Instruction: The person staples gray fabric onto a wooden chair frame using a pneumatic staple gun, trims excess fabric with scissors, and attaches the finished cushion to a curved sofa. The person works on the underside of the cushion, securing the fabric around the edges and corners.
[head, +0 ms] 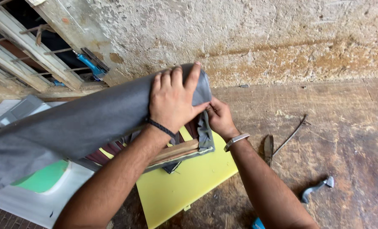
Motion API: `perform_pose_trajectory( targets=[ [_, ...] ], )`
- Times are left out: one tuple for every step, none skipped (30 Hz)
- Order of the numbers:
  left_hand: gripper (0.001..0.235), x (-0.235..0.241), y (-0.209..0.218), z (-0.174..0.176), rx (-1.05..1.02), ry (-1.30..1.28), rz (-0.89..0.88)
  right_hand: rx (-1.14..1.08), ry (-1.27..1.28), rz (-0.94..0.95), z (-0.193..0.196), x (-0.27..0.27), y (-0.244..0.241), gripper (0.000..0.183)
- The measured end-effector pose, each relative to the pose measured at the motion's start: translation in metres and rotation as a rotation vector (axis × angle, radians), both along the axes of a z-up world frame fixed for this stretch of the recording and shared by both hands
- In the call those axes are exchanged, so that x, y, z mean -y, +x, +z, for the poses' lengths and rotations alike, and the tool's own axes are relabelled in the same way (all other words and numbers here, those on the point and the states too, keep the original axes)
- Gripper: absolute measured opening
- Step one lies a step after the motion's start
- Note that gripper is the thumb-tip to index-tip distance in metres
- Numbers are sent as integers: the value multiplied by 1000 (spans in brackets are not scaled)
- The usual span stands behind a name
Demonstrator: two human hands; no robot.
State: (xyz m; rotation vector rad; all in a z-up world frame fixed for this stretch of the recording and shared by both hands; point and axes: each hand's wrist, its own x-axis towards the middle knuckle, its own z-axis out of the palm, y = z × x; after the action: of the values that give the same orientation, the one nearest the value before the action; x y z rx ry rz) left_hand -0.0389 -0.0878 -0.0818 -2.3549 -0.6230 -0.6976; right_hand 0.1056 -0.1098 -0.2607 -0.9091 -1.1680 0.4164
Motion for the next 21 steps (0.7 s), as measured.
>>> perform_pose_trajectory(
  targets=[
    [110,-3,0,-1,-12,-3,13,58,-80,-83,-9,5,1,21],
    [111,-7,-1,-1,-24,-7,27,117,-161,-165,-23,13,1,18],
    [112,-11,0,0,-29,2,41,175,-244,-247,-41,24,0,17],
    [112,-16,1,1,-33,10,55,228,-510,-299,-63,40,1,19],
    [112,-19,0,1,-39,14,71,280,-781,-346,-90,64,0,23],
    [112,-22,0,1,-41,21,74,373,-953,-288,-118,91,1,26],
    [113,-24,1,1,-42,26,73,559,-1115,-196,-147,123,0,33],
    [113,-25,1,0,-43,31,72,614,-1472,-23,-175,154,-5,45],
    [113,-27,2,1,-37,33,68,769,-1434,59,-199,191,-7,60],
    [113,-29,3,1,-32,35,63,834,-1479,124,-221,225,-11,58],
    [113,-31,5,3,-24,41,58,880,-1523,173,-239,252,-13,56],
    [112,-33,6,3,-24,35,62,899,-1561,167,-253,275,-14,55],
    [112,-35,7,3,-24,34,68,894,-1590,135,-264,291,-17,53],
    [112,-36,7,2,-23,32,74,885,-1613,104,-272,302,-17,51],
    [111,-37,7,1,-11,33,64,876,-1630,71,-278,308,-15,49],
    [111,-38,8,0,1,35,53,865,-1642,39,-280,310,-12,48],
    [110,-39,7,-1,9,35,44,852,-1652,12,-280,310,-11,46],
    [111,-39,5,-2,24,45,40,838,-1661,-30,-278,306,-9,45],
    [112,-40,5,-2,35,56,32,807,-1670,-59,-273,302,-7,43],
    [112,-40,4,-1,45,68,23,772,-1672,-78,-267,297,-5,42],
    [113,-40,5,-2,29,57,36,740,-1682,-108,-257,298,-5,41]
  ],
)
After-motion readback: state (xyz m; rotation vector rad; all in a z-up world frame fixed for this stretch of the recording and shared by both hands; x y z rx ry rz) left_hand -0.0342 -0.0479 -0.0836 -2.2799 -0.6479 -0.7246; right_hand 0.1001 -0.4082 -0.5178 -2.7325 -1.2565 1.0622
